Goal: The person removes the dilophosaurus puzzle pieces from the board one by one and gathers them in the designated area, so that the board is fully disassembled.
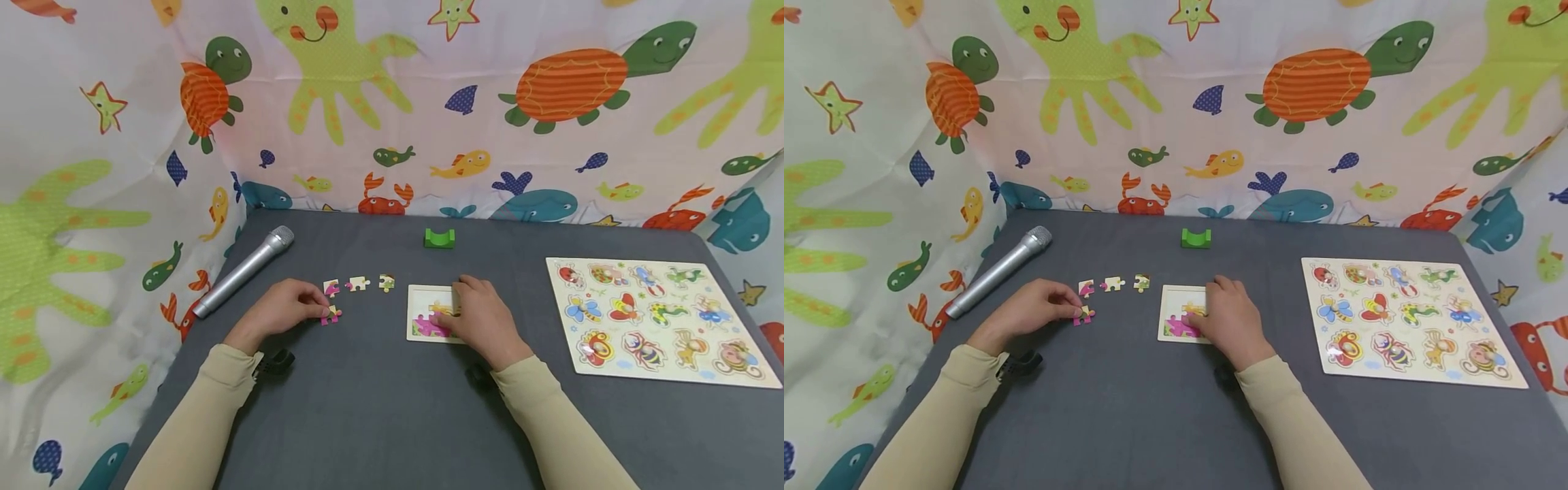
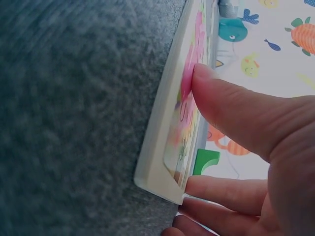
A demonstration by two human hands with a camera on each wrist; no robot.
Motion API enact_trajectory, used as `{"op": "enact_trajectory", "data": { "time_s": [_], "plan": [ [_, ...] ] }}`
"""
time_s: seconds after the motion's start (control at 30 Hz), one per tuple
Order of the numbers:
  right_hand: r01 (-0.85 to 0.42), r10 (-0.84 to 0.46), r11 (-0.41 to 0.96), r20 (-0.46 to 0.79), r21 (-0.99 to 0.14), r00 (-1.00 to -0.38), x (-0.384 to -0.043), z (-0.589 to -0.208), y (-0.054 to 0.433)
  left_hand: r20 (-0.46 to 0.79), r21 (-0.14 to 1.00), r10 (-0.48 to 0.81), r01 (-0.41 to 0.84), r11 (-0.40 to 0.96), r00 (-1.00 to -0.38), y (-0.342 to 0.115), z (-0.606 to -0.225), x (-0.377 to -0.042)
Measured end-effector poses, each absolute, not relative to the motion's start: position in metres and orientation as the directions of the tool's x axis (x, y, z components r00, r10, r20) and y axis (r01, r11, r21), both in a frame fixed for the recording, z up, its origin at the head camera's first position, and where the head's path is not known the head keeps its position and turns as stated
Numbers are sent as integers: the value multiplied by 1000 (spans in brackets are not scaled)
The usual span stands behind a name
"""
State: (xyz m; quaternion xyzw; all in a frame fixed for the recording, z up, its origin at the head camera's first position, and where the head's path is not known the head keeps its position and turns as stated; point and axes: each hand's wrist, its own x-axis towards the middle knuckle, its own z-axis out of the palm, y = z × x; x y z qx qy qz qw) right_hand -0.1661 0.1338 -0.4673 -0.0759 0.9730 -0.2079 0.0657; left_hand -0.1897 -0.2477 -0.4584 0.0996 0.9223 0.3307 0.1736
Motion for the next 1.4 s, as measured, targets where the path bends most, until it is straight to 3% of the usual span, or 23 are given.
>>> {"op": "enact_trajectory", "data": {
  "time_s": [0.2, 0.37, 0.6, 0.77, 1.23, 1.4],
  "plan": [
    [-120, -174, 905, -97, -408, -980, -168, -466, 136, -194, 613, 267, 96, 784, -944, -231, -449, -192],
    [-117, -171, 908, -99, -403, -980, -169, -465, 138, -135, 603, 287, 151, 783, -948, -189, -433, -193],
    [-119, -167, 901, -82, -416, -982, -171, -466, 136, -113, 615, 464, 305, 727, -879, -107, -432, -203],
    [-138, -180, 901, -64, -411, -982, -170, -467, 134, -153, 605, 515, 332, 724, -843, -67, -445, -212],
    [-194, -242, 897, -75, -396, -967, -170, -466, 142, -183, 631, 496, 285, 721, -849, -54, -464, -212],
    [-197, -281, 870, -125, -453, -952, -172, -462, 153, -203, 636, 497, 273, 722, -844, -52, -466, -214]
  ]
}}
